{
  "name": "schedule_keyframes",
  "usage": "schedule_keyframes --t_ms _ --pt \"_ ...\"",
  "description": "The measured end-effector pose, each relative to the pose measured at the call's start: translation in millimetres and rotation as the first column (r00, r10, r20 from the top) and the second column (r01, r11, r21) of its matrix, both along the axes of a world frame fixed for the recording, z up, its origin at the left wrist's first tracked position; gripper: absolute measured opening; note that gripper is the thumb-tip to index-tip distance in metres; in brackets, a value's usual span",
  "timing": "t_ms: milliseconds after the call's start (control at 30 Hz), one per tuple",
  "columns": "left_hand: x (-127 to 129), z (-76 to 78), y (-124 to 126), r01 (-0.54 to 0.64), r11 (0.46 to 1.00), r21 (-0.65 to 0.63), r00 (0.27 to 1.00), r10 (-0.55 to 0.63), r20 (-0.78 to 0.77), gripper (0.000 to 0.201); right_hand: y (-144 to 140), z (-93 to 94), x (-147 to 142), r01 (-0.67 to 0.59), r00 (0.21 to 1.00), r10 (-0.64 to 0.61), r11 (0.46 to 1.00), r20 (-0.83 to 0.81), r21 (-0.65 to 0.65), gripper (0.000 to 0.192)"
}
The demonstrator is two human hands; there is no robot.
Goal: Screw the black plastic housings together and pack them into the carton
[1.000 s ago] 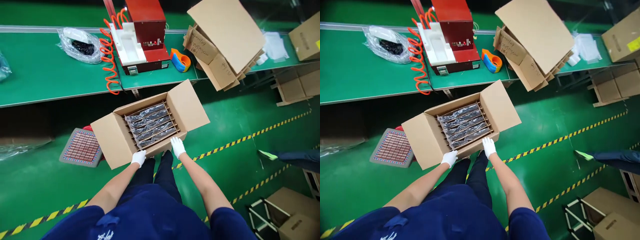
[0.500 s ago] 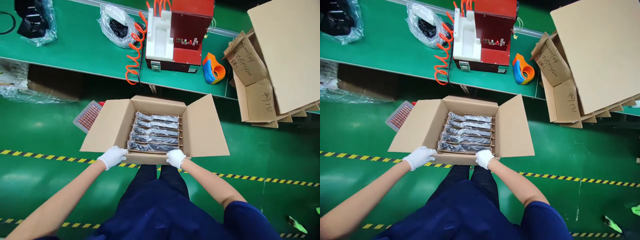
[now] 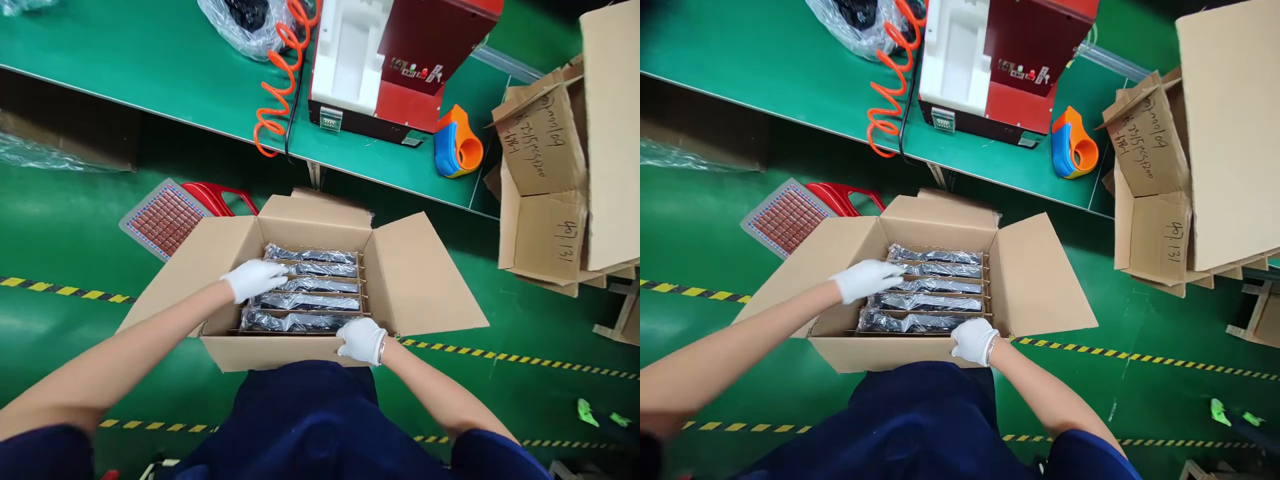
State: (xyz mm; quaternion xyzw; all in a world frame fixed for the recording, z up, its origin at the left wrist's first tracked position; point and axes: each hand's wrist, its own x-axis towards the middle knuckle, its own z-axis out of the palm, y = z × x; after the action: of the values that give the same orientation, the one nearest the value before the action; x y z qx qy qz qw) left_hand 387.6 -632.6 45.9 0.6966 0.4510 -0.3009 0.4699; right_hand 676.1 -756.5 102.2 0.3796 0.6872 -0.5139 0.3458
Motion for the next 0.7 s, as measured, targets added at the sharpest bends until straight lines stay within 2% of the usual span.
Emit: schedule_keyframes --t_ms 100,167,200,267,300,333,367,433,533,600,700 --pt "53 -62.6 37 0.062 0.998 0.011 0.996 -0.063 0.069 0.042 6 5.8 0 0.042 0.999 -0.043 0.997 -0.020 -0.070 0.041" --pt "85 -103.1 48 0.096 0.995 -0.008 0.990 -0.094 0.102 0.039 21 7.3 -2 0.209 0.975 -0.218 0.966 -0.050 -0.150 0.044" --pt "99 -120.8 49 0.111 0.994 -0.022 0.987 -0.108 0.115 0.038 33 4.9 -4 0.334 0.936 -0.347 0.928 -0.055 -0.162 0.045" --pt "120 -150.2 47 0.141 0.989 -0.048 0.982 -0.133 0.136 0.039 63 -10.2 -7 0.555 0.830 -0.557 0.829 -0.019 -0.070 0.043" --pt "128 -162.1 44 0.155 0.986 -0.061 0.979 -0.145 0.143 0.040 79 -23.9 -8 0.593 0.804 -0.594 0.804 0.022 0.046 0.041" --pt "133 -172.5 41 0.168 0.983 -0.070 0.977 -0.157 0.146 0.041 94 -41.4 -8 0.555 0.815 -0.571 0.818 0.097 0.153 0.041" --pt "138 -181.5 39 0.182 0.980 -0.077 0.975 -0.170 0.145 0.043 106 -62.0 -6 0.537 0.804 -0.569 0.819 0.170 0.204 0.041" --pt "144 -196.6 35 0.212 0.974 -0.084 0.970 -0.200 0.136 0.046 120 -106.9 2 0.521 0.785 -0.555 0.832 0.275 0.193 0.040" --pt "152 -213.0 31 0.263 0.961 -0.083 0.961 -0.252 0.117 0.047 116 -163.6 18 0.505 0.774 -0.516 0.853 0.366 0.134 0.038" --pt "159 -220.7 28 0.290 0.953 -0.086 0.954 -0.281 0.101 0.048 107 -186.1 27 0.493 0.774 -0.502 0.860 0.385 0.131 0.042" --pt "166 -229.7 25 0.311 0.944 -0.107 0.950 -0.303 0.080 0.048 99 -199.9 32 0.475 0.780 -0.487 0.870 0.393 0.134 0.043"
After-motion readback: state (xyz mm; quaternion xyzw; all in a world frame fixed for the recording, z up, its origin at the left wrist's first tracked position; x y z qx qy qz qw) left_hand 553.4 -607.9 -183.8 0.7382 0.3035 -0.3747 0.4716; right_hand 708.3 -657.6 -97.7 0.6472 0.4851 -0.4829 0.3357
